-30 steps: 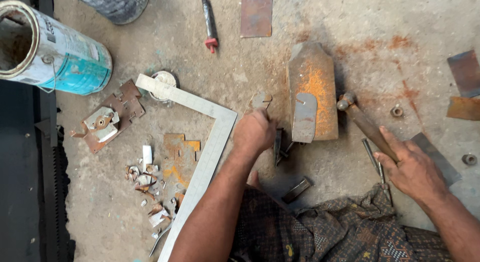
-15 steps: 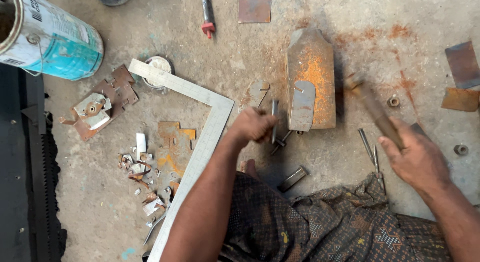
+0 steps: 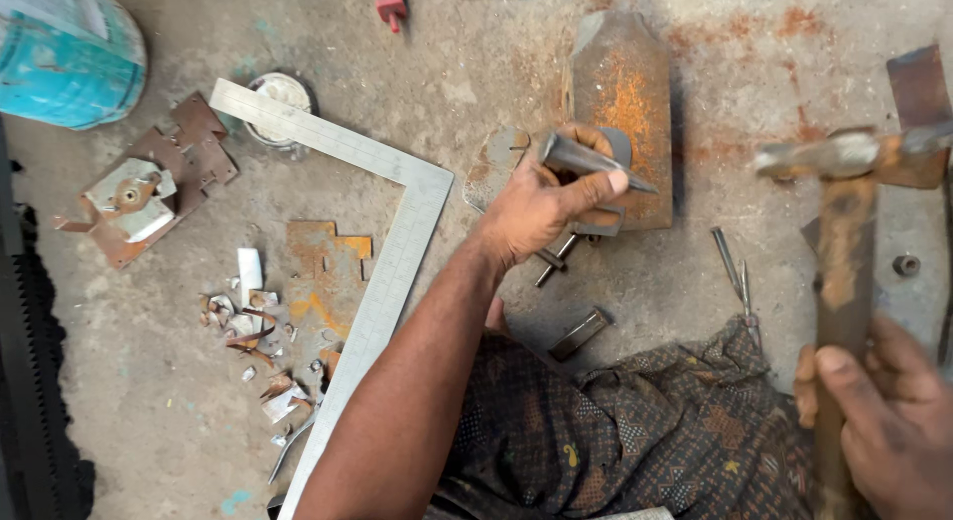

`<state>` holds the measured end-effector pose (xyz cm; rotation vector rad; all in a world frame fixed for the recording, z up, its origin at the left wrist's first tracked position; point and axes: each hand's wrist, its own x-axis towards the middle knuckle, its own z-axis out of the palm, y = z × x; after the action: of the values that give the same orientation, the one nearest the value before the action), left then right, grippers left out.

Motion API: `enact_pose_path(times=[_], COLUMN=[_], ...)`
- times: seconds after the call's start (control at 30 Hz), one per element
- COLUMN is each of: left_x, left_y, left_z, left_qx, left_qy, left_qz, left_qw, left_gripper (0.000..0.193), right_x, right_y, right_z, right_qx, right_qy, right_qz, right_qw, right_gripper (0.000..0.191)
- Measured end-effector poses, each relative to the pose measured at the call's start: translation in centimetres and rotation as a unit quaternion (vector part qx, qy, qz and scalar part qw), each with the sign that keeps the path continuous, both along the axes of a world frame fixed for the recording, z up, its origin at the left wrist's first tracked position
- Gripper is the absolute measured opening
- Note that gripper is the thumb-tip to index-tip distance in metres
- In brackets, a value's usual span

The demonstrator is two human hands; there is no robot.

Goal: The person uses a hammer and a cylindrical metal punch to shape a small metal piece on an anvil. They repeatedly strike the punch to create a curved edge and then use the punch to form a hole in the metal piece.

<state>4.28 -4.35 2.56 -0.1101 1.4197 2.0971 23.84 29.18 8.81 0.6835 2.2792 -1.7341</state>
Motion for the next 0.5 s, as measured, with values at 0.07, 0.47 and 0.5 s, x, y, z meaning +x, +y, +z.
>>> enact_pose_path(times=[0.07, 0.47, 0.5], left_x=[-0.5, -0.7, -0.5], left_y=[-0.3, -7.0, -7.7], left_z=[0.1, 1.3, 2.1], left_qx=[0.027, 0.058, 0.076], left_qy=[0.002, -0.016, -0.007], left_qz=[-0.002, 0.225, 0.239], left_qw=[1.0, 0.972, 0.968], left_gripper=[0.049, 0.036, 0.035], right_x=[1.1, 5.0, 5.8], right_y=[-0.6, 0.8, 1.3], right_z=[0.8, -7.3, -8.3], right_qx=[0.007, -0.32, -0.33], right_qy=[-0.026, -0.275, -0.297], right_qz=[0.006, -0.079, -0.093], right_qw=[1.0, 0.903, 0.891], right_gripper=[0.05, 0.054, 0.055])
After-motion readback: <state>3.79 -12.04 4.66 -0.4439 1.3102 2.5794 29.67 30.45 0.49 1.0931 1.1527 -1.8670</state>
